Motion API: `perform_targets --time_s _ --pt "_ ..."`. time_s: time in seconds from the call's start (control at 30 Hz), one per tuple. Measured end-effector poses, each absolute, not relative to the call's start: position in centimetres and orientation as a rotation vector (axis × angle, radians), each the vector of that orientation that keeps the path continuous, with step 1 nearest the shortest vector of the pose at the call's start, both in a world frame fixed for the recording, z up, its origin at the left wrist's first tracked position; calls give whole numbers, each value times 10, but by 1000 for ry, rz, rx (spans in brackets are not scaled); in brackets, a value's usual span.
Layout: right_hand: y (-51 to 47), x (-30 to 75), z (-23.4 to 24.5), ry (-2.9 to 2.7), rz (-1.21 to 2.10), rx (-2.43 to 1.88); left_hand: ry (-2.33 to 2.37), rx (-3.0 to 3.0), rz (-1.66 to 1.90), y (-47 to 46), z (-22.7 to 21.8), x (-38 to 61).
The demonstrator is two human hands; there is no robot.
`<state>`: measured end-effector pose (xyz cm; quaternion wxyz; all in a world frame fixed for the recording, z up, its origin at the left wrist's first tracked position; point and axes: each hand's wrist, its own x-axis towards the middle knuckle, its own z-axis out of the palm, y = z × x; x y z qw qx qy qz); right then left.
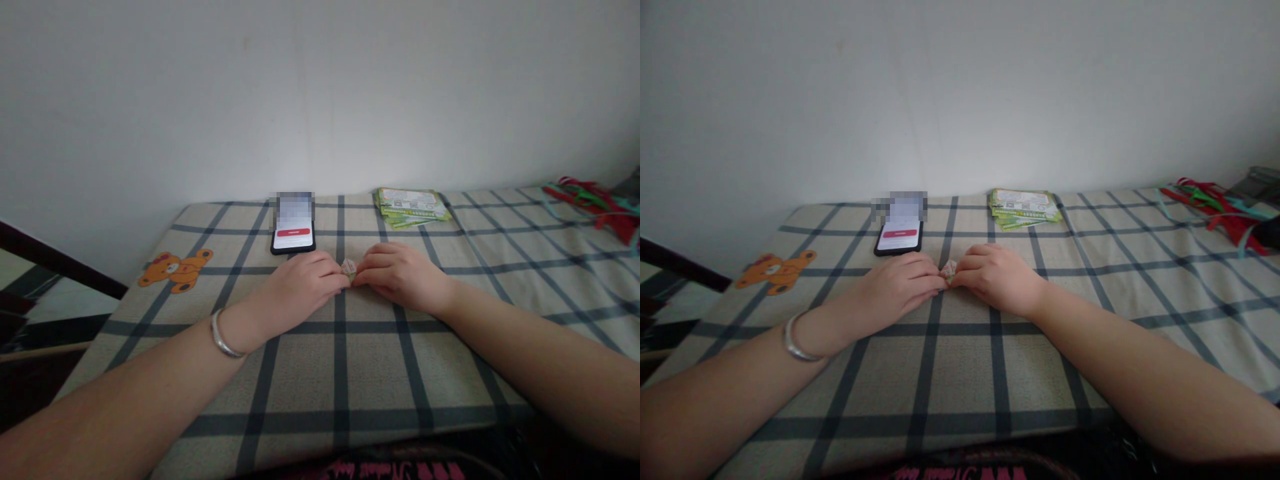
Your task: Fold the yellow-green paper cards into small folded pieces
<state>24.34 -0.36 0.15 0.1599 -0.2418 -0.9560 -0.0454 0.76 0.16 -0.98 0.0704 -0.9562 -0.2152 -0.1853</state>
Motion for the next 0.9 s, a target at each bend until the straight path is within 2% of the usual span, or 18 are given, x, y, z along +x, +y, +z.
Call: perform_targets --time_s 0.9 --pt "-12 247 15 -2848 -136 -879 -652 -2922 -488 4 -8 4"
